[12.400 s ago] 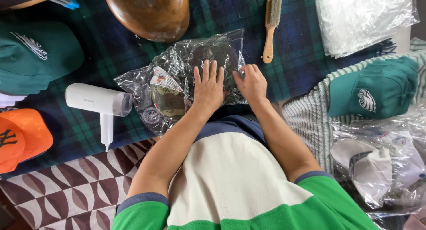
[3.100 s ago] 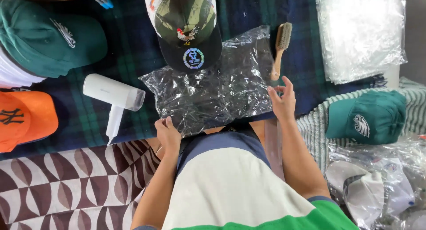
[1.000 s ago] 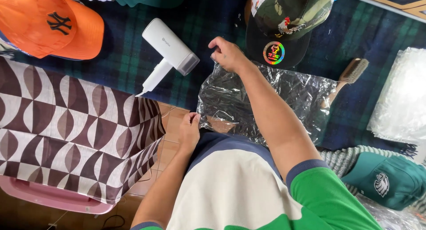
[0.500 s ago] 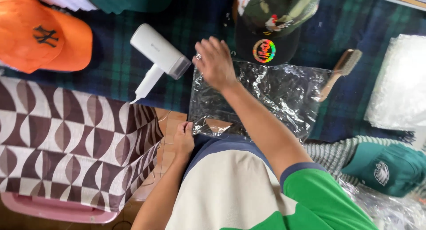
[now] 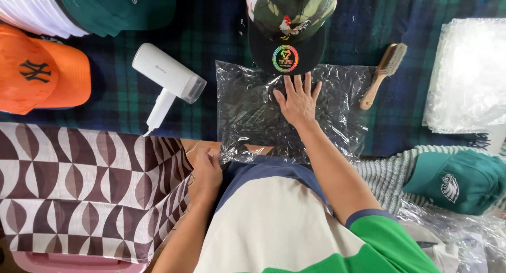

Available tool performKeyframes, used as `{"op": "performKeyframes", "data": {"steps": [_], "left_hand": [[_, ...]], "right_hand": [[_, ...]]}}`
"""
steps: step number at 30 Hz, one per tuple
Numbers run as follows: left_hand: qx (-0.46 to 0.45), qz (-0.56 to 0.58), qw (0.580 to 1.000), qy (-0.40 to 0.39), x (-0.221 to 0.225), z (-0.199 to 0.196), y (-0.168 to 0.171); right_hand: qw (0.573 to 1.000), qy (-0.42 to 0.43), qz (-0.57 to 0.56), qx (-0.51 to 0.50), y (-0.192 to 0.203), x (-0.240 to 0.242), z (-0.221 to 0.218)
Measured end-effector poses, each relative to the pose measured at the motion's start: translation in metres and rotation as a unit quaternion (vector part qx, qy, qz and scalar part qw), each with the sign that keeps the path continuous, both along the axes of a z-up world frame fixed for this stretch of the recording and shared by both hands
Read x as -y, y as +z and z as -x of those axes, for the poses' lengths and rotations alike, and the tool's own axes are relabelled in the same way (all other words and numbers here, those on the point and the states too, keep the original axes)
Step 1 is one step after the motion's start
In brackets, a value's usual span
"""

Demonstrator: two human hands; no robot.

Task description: Steaming, brushing, and packaging baseball caps into plastic bags.

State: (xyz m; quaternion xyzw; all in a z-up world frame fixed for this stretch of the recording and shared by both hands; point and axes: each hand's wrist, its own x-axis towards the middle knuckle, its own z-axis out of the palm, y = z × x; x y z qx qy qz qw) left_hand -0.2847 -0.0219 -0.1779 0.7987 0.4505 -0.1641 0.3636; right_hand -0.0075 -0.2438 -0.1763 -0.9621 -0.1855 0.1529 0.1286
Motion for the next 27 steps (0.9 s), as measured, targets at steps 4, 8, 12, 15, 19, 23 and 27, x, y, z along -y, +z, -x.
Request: {"op": "performKeyframes", "data": {"steps": [4, 8, 12, 15, 19, 23, 27], "left_hand": [[0.362, -0.329, 0.843, -0.223, 0.011, -0.092, 0.073], [0.412, -0.289, 0.784, -0.363, 0.035, -0.193, 0.070], [0.116, -0.171, 0.884, -0.420, 0.008, -0.232, 0.051], [0.123, -0.198, 0.878, -0.417, -0.005, -0.227, 0.028], [0.188, -0.266, 0.856, -0.401, -0.002, -0.231, 0.001], [0.323, -0.329, 0.801, -0.382, 0.017, -0.202, 0.047], [0.346, -0.230, 0.790, -0.451, 0.026, -0.151, 0.027]], "right_hand": [[0.999, -0.008, -0.008, 0.040, -0.004, -0.005, 0.002], [0.998, 0.016, -0.009, 0.063, -0.034, -0.006, 0.001], [0.999, -0.005, 0.035, -0.010, -0.015, -0.008, -0.009], [0.999, -0.022, 0.033, -0.020, 0.001, -0.007, -0.010], [0.999, -0.018, 0.012, 0.030, 0.004, 0.005, -0.015], [0.983, -0.023, -0.043, 0.180, 0.057, 0.033, 0.021], [0.987, -0.041, -0.032, 0.152, 0.046, 0.073, 0.073]]}}
